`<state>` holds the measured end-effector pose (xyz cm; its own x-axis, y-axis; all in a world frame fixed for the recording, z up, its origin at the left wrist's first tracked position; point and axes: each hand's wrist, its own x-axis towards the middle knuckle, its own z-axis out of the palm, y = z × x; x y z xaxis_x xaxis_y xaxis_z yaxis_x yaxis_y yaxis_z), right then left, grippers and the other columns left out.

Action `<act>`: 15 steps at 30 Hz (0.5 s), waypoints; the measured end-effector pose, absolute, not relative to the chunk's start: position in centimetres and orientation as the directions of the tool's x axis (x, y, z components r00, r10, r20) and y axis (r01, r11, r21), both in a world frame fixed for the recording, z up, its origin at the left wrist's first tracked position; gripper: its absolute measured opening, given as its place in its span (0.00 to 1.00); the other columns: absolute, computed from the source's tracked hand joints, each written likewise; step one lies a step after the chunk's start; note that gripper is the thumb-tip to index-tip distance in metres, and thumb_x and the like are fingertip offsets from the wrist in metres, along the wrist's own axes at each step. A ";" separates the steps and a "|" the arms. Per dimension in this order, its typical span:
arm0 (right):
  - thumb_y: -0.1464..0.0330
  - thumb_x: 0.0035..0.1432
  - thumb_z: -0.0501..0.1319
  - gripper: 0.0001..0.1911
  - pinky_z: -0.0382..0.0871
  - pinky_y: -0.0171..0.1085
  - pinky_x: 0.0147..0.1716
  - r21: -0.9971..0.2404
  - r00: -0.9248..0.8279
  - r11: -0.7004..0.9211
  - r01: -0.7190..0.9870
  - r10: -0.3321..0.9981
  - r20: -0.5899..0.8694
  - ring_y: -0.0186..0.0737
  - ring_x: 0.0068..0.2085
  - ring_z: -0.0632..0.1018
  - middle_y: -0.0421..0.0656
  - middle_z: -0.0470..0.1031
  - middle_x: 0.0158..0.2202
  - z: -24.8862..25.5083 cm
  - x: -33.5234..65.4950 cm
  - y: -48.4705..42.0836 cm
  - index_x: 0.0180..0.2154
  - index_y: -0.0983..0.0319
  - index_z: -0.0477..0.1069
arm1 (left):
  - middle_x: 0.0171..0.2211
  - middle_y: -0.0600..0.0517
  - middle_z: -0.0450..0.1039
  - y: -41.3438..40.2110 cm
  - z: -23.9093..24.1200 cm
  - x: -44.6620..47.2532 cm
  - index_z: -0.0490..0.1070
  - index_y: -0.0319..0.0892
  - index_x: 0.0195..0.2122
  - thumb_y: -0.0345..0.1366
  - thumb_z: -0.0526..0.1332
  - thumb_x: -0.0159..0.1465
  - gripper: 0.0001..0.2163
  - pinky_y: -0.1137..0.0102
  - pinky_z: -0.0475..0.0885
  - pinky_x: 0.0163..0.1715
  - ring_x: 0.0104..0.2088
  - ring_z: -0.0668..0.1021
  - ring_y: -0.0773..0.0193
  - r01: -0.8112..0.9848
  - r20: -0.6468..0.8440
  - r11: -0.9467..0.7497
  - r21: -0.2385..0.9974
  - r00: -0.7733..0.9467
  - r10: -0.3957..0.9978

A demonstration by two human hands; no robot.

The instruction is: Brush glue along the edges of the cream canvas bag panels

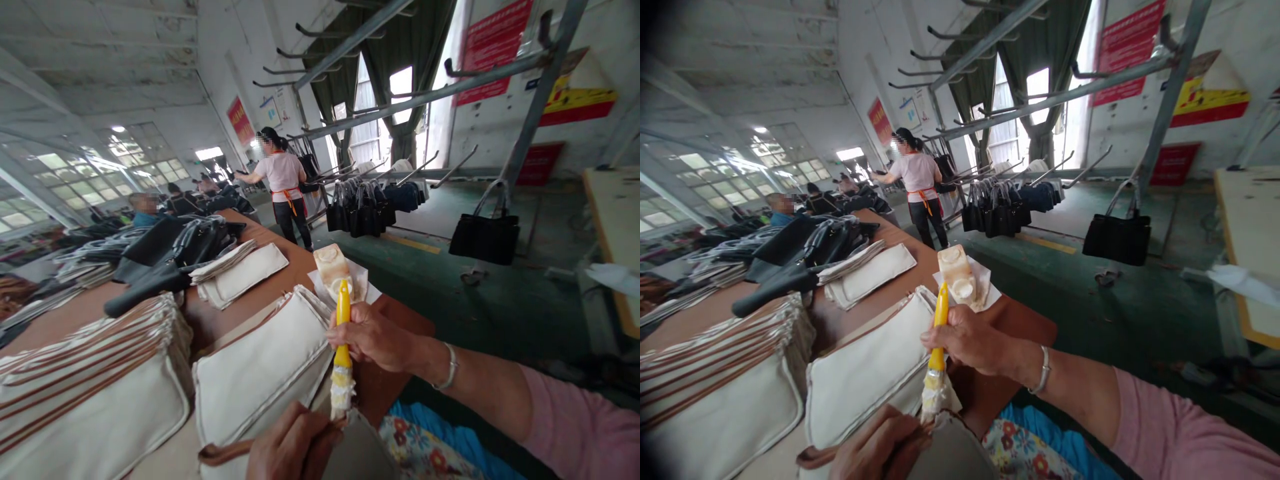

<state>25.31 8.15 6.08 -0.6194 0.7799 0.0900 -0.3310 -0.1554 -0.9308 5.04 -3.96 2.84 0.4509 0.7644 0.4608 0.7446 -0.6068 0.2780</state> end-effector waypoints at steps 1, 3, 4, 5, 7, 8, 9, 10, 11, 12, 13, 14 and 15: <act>0.62 0.52 0.65 0.12 0.45 0.29 0.13 -0.929 -0.631 -0.171 -0.327 0.772 0.080 0.26 0.15 0.56 0.32 0.61 0.18 6.1 25.6 8.3 0.27 0.62 0.66 | 0.26 0.55 0.73 -4.0 2.8 5.0 0.71 0.45 0.38 0.34 0.59 0.67 0.02 0.80 0.72 0.26 0.24 0.78 0.70 0.747 0.446 -0.595 0.297 0.442 0.778; 0.63 0.51 0.64 0.11 0.45 0.30 0.12 -0.928 -0.614 -0.171 -0.331 0.786 0.074 0.27 0.15 0.56 0.33 0.61 0.17 6.1 26.1 8.8 0.27 0.62 0.66 | 0.27 0.55 0.73 -4.1 2.8 5.1 0.72 0.45 0.38 0.34 0.60 0.67 0.02 0.80 0.72 0.27 0.25 0.78 0.71 0.750 0.423 -0.573 0.330 0.425 0.800; 0.63 0.52 0.63 0.11 0.44 0.30 0.12 -0.929 -0.586 -0.149 -0.337 0.806 0.083 0.27 0.14 0.56 0.33 0.61 0.17 6.1 26.2 9.0 0.26 0.62 0.66 | 0.27 0.55 0.73 -4.1 2.8 5.2 0.72 0.45 0.38 0.34 0.60 0.67 0.02 0.80 0.71 0.26 0.25 0.78 0.71 0.751 0.420 -0.565 0.341 0.415 0.807; 0.63 0.52 0.63 0.11 0.44 0.30 0.12 -0.934 -0.553 -0.118 -0.337 0.827 0.095 0.27 0.14 0.55 0.33 0.60 0.16 6.2 26.3 9.1 0.26 0.62 0.66 | 0.26 0.56 0.72 -4.1 2.8 5.3 0.73 0.45 0.38 0.34 0.60 0.66 0.02 0.81 0.71 0.26 0.24 0.77 0.71 0.754 0.424 -0.557 0.349 0.403 0.811; 0.62 0.53 0.63 0.12 0.44 0.30 0.13 -0.944 -0.511 -0.069 -0.323 0.852 0.113 0.27 0.15 0.55 0.32 0.58 0.15 6.2 26.0 9.0 0.25 0.62 0.65 | 0.25 0.56 0.71 -4.0 2.7 5.6 0.73 0.45 0.36 0.35 0.60 0.66 0.03 0.80 0.69 0.25 0.23 0.76 0.71 0.763 0.437 -0.529 0.371 0.359 0.824; 0.62 0.53 0.63 0.12 0.45 0.30 0.13 -0.947 -0.519 -0.064 -0.314 0.847 0.115 0.27 0.15 0.55 0.32 0.58 0.16 6.2 25.8 8.9 0.25 0.62 0.65 | 0.25 0.56 0.71 -3.9 2.7 5.7 0.73 0.45 0.35 0.36 0.60 0.66 0.04 0.80 0.69 0.25 0.23 0.76 0.71 0.768 0.444 -0.510 0.389 0.329 0.834; 0.62 0.53 0.64 0.13 0.45 0.30 0.14 -0.949 -0.540 -0.075 -0.306 0.835 0.108 0.27 0.15 0.55 0.32 0.58 0.16 6.2 25.7 8.6 0.26 0.62 0.65 | 0.25 0.56 0.71 -3.9 2.6 5.7 0.74 0.46 0.34 0.37 0.59 0.67 0.06 0.79 0.69 0.25 0.23 0.76 0.71 0.773 0.448 -0.483 0.412 0.289 0.846; 0.61 0.53 0.64 0.13 0.45 0.30 0.14 -0.948 -0.562 -0.098 -0.303 0.822 0.094 0.27 0.16 0.55 0.32 0.58 0.17 6.2 25.6 8.4 0.26 0.62 0.65 | 0.25 0.56 0.72 -3.9 2.4 5.7 0.74 0.46 0.34 0.39 0.59 0.67 0.08 0.79 0.69 0.25 0.24 0.75 0.71 0.780 0.445 -0.448 0.436 0.246 0.861; 0.61 0.53 0.65 0.13 0.45 0.31 0.14 -0.944 -0.573 -0.124 -0.306 0.816 0.078 0.27 0.16 0.55 0.32 0.59 0.17 6.1 25.6 8.2 0.27 0.61 0.65 | 0.25 0.56 0.72 -3.9 2.1 5.5 0.74 0.46 0.33 0.42 0.58 0.67 0.09 0.78 0.68 0.25 0.23 0.75 0.70 0.791 0.437 -0.409 0.455 0.202 0.876; 0.61 0.52 0.64 0.13 0.45 0.31 0.14 -0.938 -0.567 -0.146 -0.313 0.822 0.061 0.27 0.16 0.55 0.33 0.59 0.17 6.1 25.7 8.0 0.27 0.61 0.65 | 0.25 0.55 0.72 -4.0 1.8 5.2 0.74 0.46 0.32 0.45 0.58 0.67 0.12 0.77 0.68 0.24 0.23 0.75 0.70 0.807 0.423 -0.366 0.463 0.162 0.892; 0.61 0.52 0.64 0.12 0.44 0.31 0.14 -0.934 -0.537 -0.159 -0.321 0.843 0.041 0.28 0.16 0.55 0.33 0.59 0.17 5.9 26.0 8.0 0.27 0.61 0.65 | 0.25 0.55 0.72 -4.1 1.3 4.8 0.74 0.46 0.31 0.48 0.58 0.66 0.14 0.77 0.67 0.23 0.23 0.75 0.69 0.829 0.404 -0.324 0.456 0.131 0.905; 0.60 0.52 0.65 0.12 0.44 0.31 0.14 -0.930 -0.500 -0.163 -0.328 0.866 0.024 0.28 0.16 0.55 0.32 0.58 0.17 5.6 26.3 8.0 0.28 0.61 0.66 | 0.25 0.54 0.72 -4.2 0.7 4.3 0.73 0.45 0.29 0.51 0.58 0.65 0.16 0.76 0.66 0.23 0.24 0.75 0.68 0.854 0.385 -0.286 0.435 0.110 0.916; 0.60 0.53 0.65 0.12 0.44 0.32 0.15 -0.931 -0.455 -0.157 -0.330 0.890 0.011 0.28 0.16 0.55 0.32 0.58 0.16 5.2 26.6 8.2 0.28 0.61 0.66 | 0.24 0.54 0.72 -4.4 0.0 3.7 0.73 0.45 0.28 0.54 0.57 0.64 0.18 0.75 0.66 0.23 0.24 0.75 0.67 0.879 0.368 -0.256 0.401 0.101 0.924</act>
